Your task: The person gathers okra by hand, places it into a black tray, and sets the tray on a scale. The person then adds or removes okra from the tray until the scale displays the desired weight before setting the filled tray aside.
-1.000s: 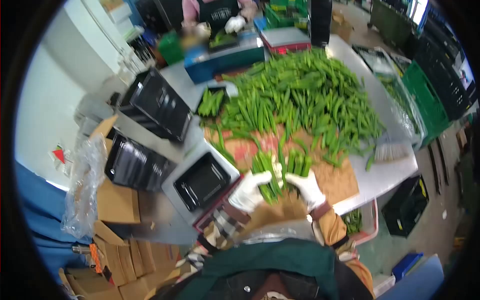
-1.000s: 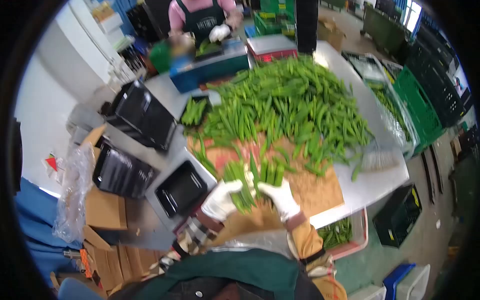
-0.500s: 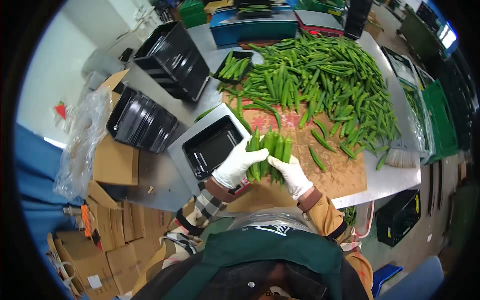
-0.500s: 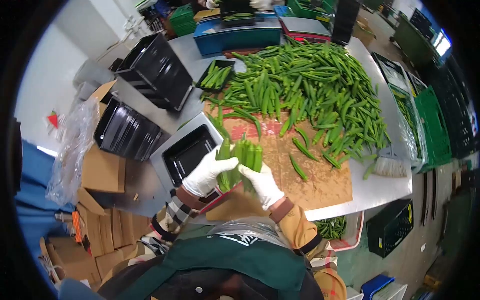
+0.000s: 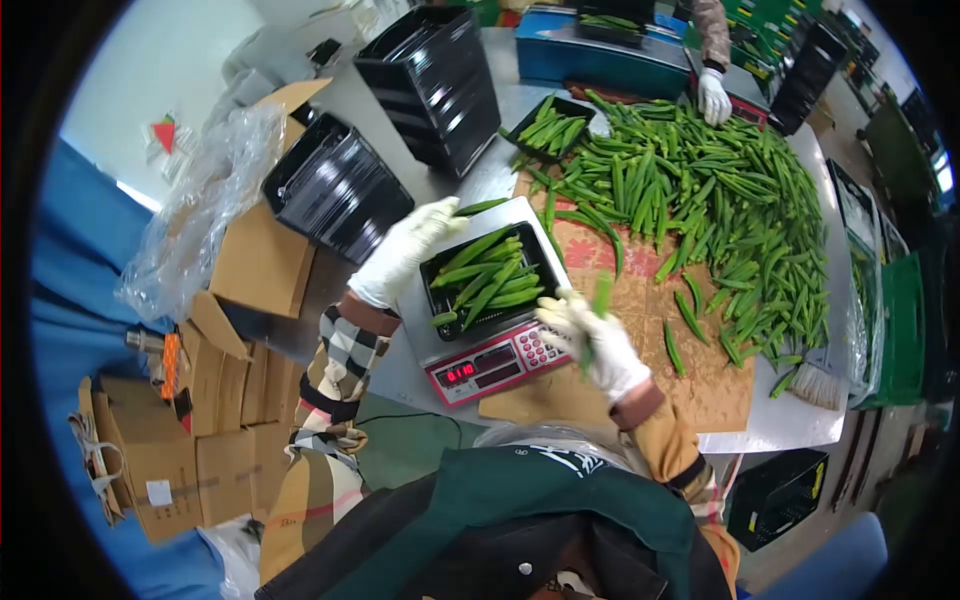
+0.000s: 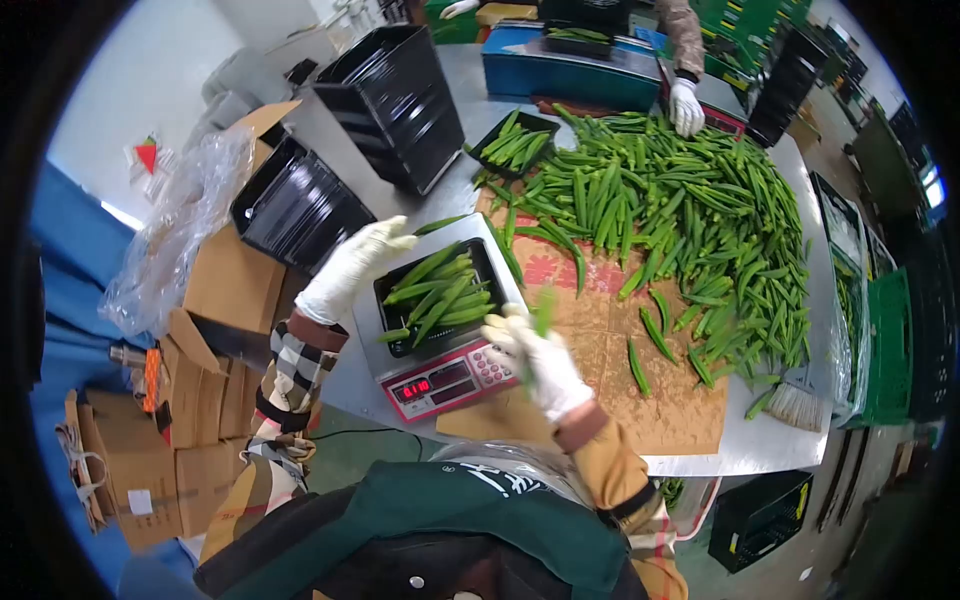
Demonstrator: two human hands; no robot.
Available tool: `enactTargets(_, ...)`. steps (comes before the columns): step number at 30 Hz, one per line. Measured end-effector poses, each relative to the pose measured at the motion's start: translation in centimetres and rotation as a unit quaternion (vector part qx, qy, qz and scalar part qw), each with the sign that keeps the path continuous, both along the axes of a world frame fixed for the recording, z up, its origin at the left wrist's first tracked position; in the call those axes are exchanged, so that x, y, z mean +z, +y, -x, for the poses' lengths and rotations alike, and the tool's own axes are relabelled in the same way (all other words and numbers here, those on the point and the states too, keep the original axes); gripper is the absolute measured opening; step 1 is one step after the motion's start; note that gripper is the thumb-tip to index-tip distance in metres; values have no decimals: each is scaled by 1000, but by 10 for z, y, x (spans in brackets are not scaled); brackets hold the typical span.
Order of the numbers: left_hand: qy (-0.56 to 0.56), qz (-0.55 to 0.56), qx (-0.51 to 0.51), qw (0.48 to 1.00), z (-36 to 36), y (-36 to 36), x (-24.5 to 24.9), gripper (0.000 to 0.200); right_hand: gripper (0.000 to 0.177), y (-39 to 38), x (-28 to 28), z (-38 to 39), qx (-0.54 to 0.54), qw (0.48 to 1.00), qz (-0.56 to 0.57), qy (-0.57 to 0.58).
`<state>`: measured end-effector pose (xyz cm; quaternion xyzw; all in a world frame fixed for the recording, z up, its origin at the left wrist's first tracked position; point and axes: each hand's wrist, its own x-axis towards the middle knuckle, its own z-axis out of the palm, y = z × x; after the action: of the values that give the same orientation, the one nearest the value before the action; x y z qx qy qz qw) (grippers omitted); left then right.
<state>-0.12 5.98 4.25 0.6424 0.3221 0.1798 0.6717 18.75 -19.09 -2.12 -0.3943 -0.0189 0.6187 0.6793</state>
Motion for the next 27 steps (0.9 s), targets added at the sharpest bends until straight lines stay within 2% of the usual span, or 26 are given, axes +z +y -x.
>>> enactTargets(1,81,-22,67,994,12,-2,11,53,50,-18,-7,-15,1,1000,-27,-7)
enactTargets(3,63,-9,145,987,47,6,-7,58,47,-62,-65,-42,-64,997,49,6)
enactTargets(5,45,39,212,976,79,10,-27,58,42,-113,-114,-61,-162,972,153,73)
enactTargets(8,45,54,275,959,108,-3,-44,57,37,-157,-139,-51,-197,950,233,66)
enactTargets(10,28,56,293,954,117,-13,-57,52,36,-168,-153,-35,-166,944,279,61)
enactTargets(13,59,-17,254,965,113,-38,-61,43,39,-167,-162,-22,-117,945,306,17)
enactTargets(15,104,-72,221,967,109,-48,-60,25,38,-157,-151,-21,-109,949,295,-7)
enactTargets(18,228,-20,69,971,96,-66,-40,25,38,-145,-143,-22,-98,954,281,-41)
enactTargets(19,220,23,-7,975,94,-69,-35,29,39,-141,-141,-21,-94,953,282,-57)
enactTargets(21,94,119,-20,988,81,-84,-22,35,39,-138,-142,-20,-78,954,284,-62)
enactTargets(24,-74,176,-6,982,70,-89,-1,40,39,-136,-142,-16,-64,953,289,-66)
enactTargets(25,-24,138,26,990,68,-84,7,38,39,-136,-141,-16,-62,952,291,-68)
enactTargets(27,87,-8,83,993,73,-70,-13,37,37,-139,-144,-16,-68,950,299,-68)
